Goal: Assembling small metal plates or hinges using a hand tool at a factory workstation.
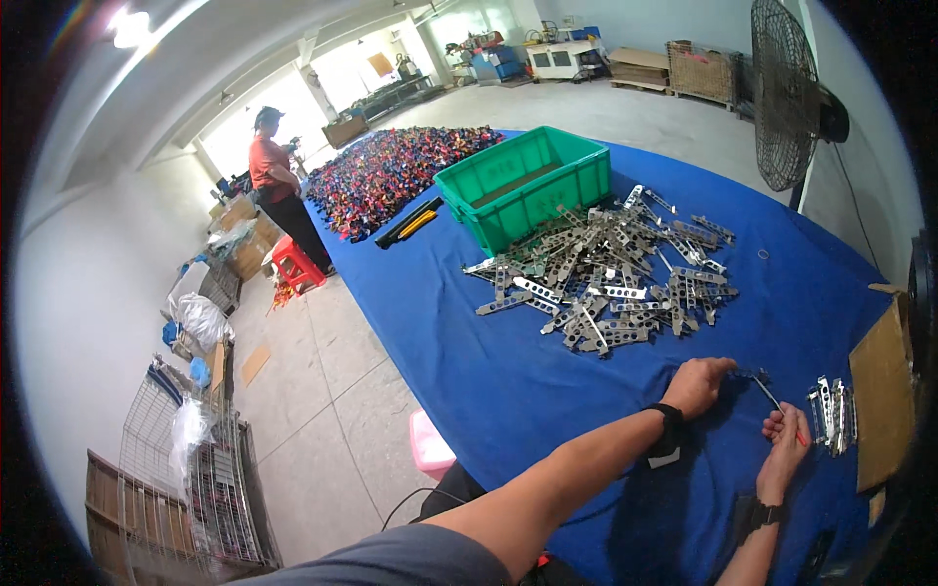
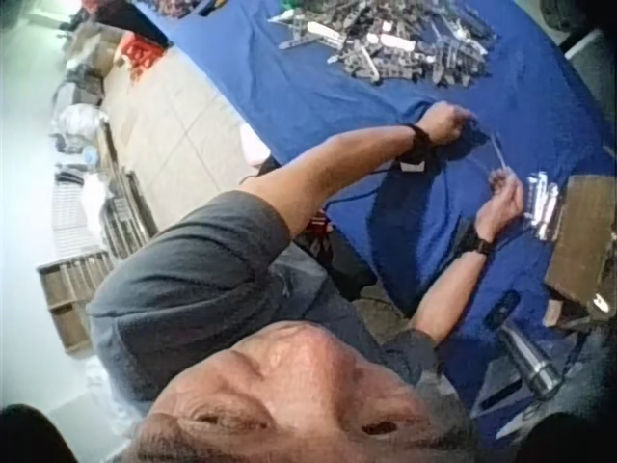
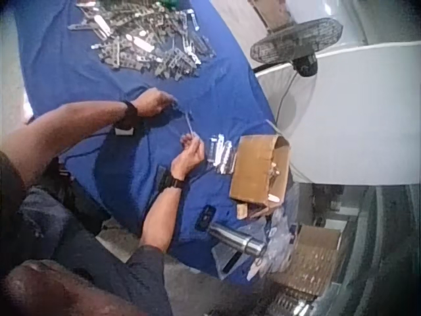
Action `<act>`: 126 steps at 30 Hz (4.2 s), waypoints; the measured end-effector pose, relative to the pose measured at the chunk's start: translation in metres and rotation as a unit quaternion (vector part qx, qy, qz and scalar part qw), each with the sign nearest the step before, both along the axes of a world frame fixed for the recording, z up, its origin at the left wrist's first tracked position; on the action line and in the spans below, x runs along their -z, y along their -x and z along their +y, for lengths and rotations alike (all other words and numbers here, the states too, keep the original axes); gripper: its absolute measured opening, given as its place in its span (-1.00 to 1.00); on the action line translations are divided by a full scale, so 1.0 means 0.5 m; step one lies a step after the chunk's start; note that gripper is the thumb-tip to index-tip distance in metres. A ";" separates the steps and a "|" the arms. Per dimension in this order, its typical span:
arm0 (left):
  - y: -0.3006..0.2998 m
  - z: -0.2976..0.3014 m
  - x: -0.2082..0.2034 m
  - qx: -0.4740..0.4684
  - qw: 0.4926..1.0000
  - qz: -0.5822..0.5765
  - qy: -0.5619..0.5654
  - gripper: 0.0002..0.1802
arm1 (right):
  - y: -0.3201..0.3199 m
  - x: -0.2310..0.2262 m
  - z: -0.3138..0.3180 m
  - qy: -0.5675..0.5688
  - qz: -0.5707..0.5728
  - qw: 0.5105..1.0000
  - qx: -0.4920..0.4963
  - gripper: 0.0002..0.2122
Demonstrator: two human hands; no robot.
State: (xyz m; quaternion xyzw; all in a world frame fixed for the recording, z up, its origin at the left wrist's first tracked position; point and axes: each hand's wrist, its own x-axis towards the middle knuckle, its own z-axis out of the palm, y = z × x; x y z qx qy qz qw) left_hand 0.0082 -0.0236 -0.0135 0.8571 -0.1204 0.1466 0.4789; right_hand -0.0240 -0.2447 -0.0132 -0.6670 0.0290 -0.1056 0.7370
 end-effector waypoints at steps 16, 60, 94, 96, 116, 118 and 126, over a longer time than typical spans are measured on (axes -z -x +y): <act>-0.019 -0.019 0.013 0.019 0.999 0.010 0.029 -0.55 | 0.005 -0.017 -0.014 0.002 -0.015 0.999 0.042 -0.75; 0.001 0.009 -0.018 0.020 0.996 0.085 0.000 -0.74 | 0.005 -0.015 0.015 -0.038 -0.046 0.998 0.001 -0.77; -0.001 0.010 -0.016 0.029 0.996 0.084 -0.030 -0.68 | 0.006 -0.018 0.017 -0.089 -0.032 0.995 -0.009 -0.76; -0.001 0.011 -0.016 0.028 0.996 0.079 -0.034 -0.69 | 0.006 -0.017 0.014 -0.092 -0.034 0.995 -0.005 -0.76; 0.001 0.008 -0.020 0.023 0.997 0.052 -0.046 -0.71 | 0.009 -0.022 0.011 -0.077 -0.048 0.995 0.028 -0.76; 0.002 0.003 -0.020 0.015 0.998 0.051 -0.042 -0.72 | 0.008 -0.018 0.010 -0.073 -0.042 0.996 0.006 -0.76; 0.002 0.006 -0.019 0.021 0.998 0.056 -0.038 -0.71 | 0.010 -0.024 0.023 -0.059 -0.030 0.997 -0.030 -0.76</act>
